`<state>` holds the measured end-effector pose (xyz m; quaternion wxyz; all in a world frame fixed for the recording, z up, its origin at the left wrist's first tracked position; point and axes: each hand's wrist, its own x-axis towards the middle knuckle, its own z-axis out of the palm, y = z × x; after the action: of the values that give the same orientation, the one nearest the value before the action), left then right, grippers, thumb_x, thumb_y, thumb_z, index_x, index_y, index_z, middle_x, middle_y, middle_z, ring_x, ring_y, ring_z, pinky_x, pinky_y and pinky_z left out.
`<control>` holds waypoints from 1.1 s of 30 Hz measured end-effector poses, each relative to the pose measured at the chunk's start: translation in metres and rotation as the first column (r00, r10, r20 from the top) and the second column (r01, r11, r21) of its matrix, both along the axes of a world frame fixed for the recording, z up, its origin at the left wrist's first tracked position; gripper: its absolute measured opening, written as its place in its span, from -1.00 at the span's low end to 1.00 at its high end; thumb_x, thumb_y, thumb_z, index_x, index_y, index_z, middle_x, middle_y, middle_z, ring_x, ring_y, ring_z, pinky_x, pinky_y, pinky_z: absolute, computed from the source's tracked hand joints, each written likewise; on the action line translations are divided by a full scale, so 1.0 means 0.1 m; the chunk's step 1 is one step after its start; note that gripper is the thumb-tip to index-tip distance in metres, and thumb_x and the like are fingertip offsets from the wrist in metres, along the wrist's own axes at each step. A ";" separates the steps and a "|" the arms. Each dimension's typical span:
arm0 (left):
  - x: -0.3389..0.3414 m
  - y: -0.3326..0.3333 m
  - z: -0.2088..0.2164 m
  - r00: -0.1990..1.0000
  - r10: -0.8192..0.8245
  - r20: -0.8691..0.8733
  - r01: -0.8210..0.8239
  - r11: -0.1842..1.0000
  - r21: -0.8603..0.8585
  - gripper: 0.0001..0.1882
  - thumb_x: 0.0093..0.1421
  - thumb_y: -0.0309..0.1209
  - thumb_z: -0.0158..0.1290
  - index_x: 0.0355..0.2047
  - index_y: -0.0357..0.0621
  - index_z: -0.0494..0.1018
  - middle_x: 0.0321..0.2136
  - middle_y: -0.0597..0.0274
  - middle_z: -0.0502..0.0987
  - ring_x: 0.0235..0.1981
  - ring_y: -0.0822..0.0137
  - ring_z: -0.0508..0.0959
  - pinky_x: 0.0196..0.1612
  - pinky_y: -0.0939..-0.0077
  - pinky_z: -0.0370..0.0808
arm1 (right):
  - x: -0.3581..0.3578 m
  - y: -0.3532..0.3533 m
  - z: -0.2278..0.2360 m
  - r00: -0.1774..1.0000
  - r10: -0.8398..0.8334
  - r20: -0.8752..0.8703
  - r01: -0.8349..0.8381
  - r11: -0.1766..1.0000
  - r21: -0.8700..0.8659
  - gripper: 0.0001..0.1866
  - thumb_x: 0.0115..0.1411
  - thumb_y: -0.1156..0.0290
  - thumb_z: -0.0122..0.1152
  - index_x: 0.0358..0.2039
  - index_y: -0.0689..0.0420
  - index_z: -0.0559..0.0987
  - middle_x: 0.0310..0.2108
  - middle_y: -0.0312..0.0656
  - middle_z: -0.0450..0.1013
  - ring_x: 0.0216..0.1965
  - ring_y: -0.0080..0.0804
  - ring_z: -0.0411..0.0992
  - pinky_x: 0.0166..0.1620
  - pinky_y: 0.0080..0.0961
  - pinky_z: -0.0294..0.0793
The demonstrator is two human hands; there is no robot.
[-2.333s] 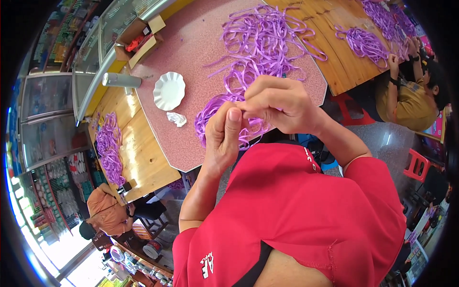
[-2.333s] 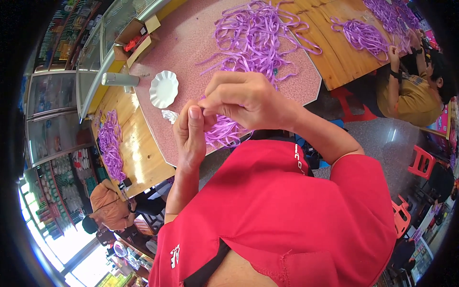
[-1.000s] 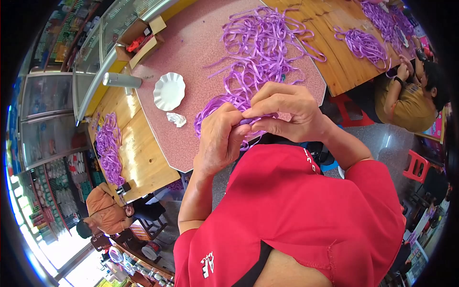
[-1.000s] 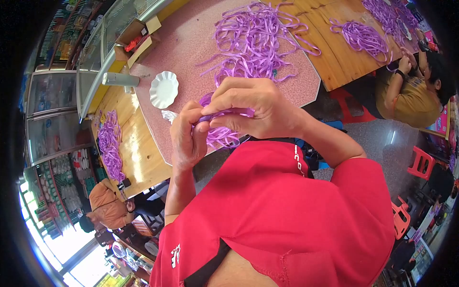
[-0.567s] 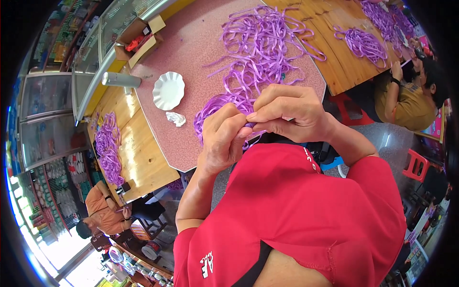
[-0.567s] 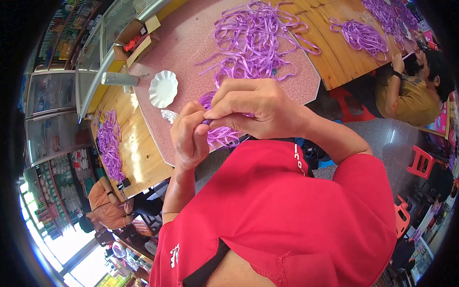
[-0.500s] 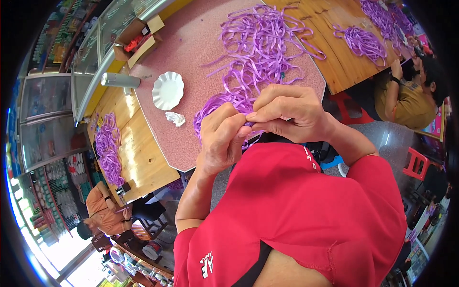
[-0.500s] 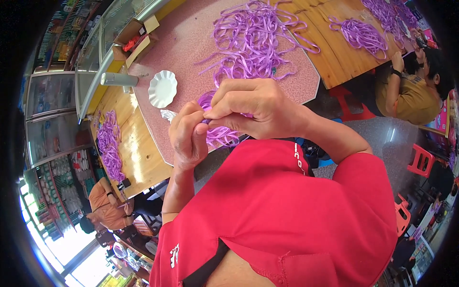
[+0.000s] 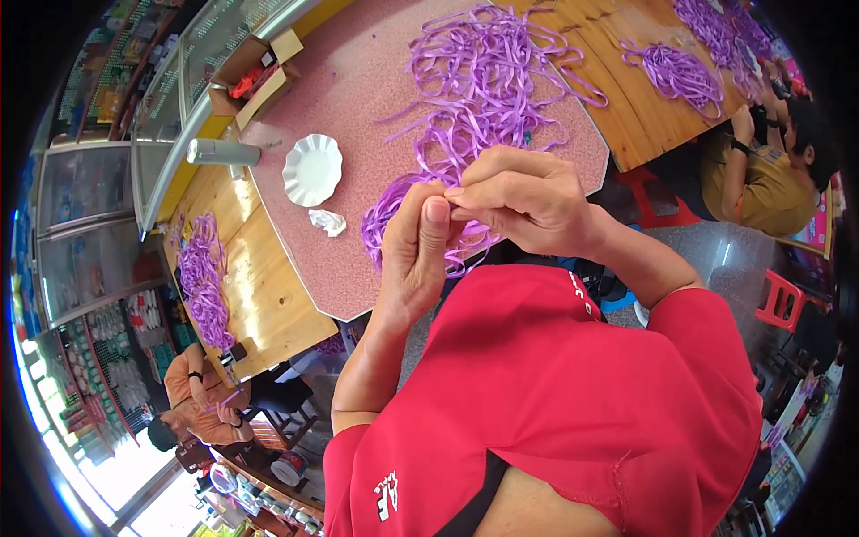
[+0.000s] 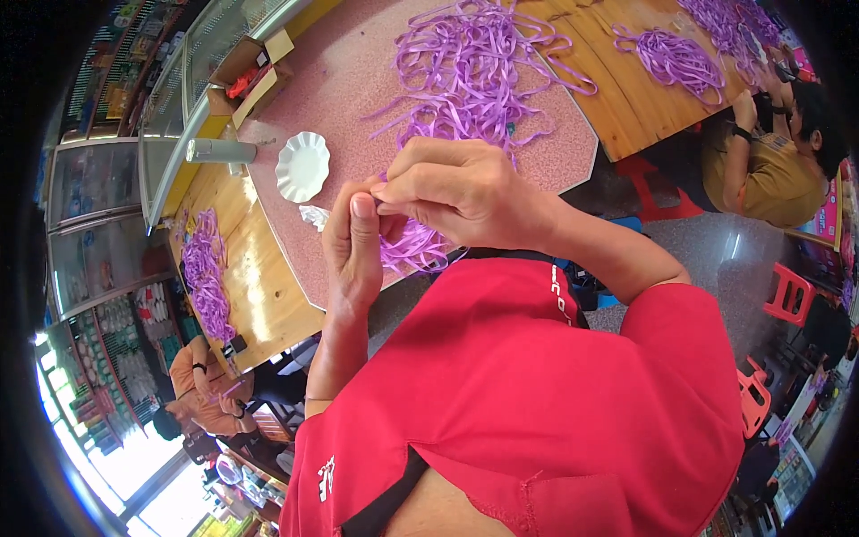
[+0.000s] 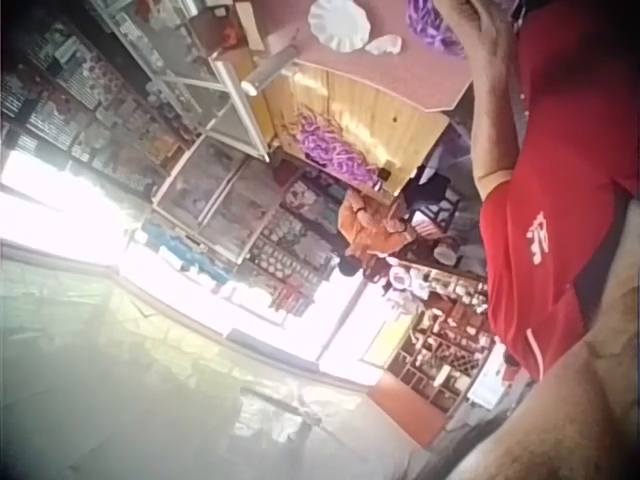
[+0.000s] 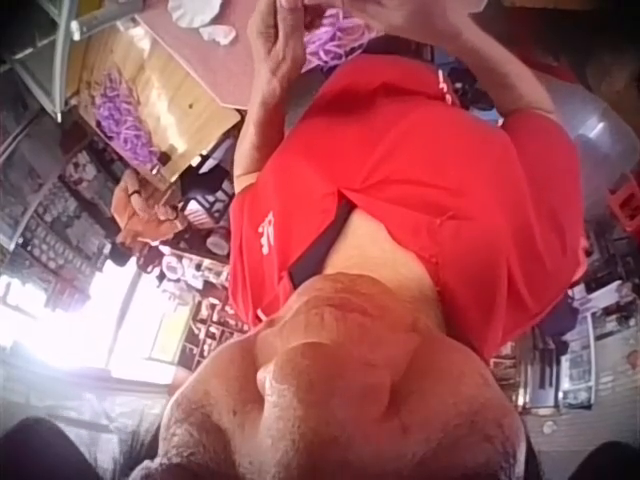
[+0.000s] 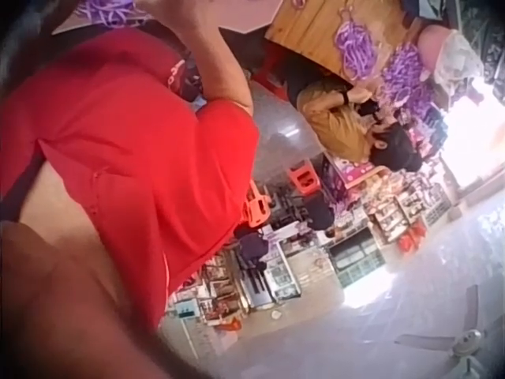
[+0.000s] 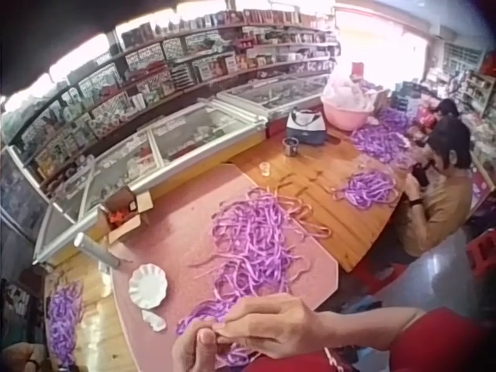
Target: Sorting and separating purple plastic ribbons on a workbench.
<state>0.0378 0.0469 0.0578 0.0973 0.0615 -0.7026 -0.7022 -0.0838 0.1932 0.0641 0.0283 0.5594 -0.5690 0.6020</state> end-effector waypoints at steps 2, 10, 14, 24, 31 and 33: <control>-0.01 0.03 -0.01 0.997 0.009 -0.071 -0.005 0.998 0.055 -0.65 0.46 -0.22 -0.21 -0.25 -0.25 0.41 -0.50 0.32 0.37 -0.47 0.48 0.37 -0.39 0.56 0.32 | 0.01 -0.01 0.02 0.998 0.002 0.068 -0.002 1.000 0.000 -0.78 0.05 0.66 0.35 -0.25 0.22 0.61 -0.36 -0.16 0.51 -0.42 -0.40 0.51 -0.41 -0.53 0.48; 0.02 0.04 0.02 0.986 0.021 -0.166 -0.033 0.997 -0.071 -0.68 0.46 -0.23 -0.19 -0.25 -0.25 0.37 -0.47 0.31 0.38 -0.45 0.52 0.37 -0.37 0.59 0.33 | 0.07 0.04 0.08 0.982 -0.015 0.190 0.003 0.998 0.060 -0.77 0.03 0.60 0.41 -0.26 0.21 0.61 -0.34 -0.17 0.51 -0.35 -0.44 0.51 -0.33 -0.54 0.49; 0.03 0.04 0.04 0.963 0.050 -0.266 -0.116 0.964 -0.239 -0.75 0.43 -0.29 -0.13 -0.25 -0.24 0.35 -0.48 0.27 0.36 -0.47 0.48 0.36 -0.39 0.57 0.31 | 0.09 0.08 0.15 0.955 0.007 0.298 -0.054 0.987 0.151 -0.78 0.04 0.59 0.41 -0.28 0.22 0.60 -0.33 -0.16 0.51 -0.35 -0.46 0.50 -0.33 -0.53 0.49; 0.07 0.04 0.00 0.927 0.034 -0.372 -0.160 0.937 -0.312 -0.78 0.39 -0.31 -0.06 -0.25 -0.25 0.35 -0.45 0.19 0.39 -0.46 0.40 0.36 -0.40 0.52 0.30 | 0.16 0.07 0.11 0.984 -0.001 0.177 -0.003 1.000 0.023 -0.81 0.07 0.62 0.38 -0.27 0.24 0.59 -0.32 -0.13 0.51 -0.37 -0.45 0.50 -0.36 -0.58 0.48; 0.08 0.03 -0.01 0.916 0.028 -0.401 -0.164 0.937 -0.309 -0.79 0.39 -0.32 -0.05 -0.25 -0.25 0.35 -0.46 0.19 0.38 -0.48 0.40 0.35 -0.42 0.52 0.30 | 0.23 0.07 0.14 0.973 -0.002 0.231 -0.011 0.998 0.056 -0.79 0.08 0.58 0.39 -0.25 0.23 0.60 -0.33 -0.13 0.51 -0.39 -0.44 0.49 -0.38 -0.58 0.46; 0.09 0.02 0.00 0.902 0.010 -0.431 -0.164 0.933 -0.321 -0.81 0.38 -0.34 -0.05 -0.24 -0.24 0.34 -0.46 0.18 0.38 -0.49 0.40 0.34 -0.43 0.52 0.30 | 0.20 0.07 0.11 0.981 0.026 0.194 -0.033 0.999 0.034 -0.79 0.09 0.58 0.38 -0.24 0.24 0.60 -0.32 -0.13 0.50 -0.39 -0.47 0.49 -0.39 -0.59 0.47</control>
<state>0.0464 0.0494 0.0575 0.2881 -0.0786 -0.7746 -0.5574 -0.0643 0.1998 0.0747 -0.0465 0.5069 -0.5720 0.6432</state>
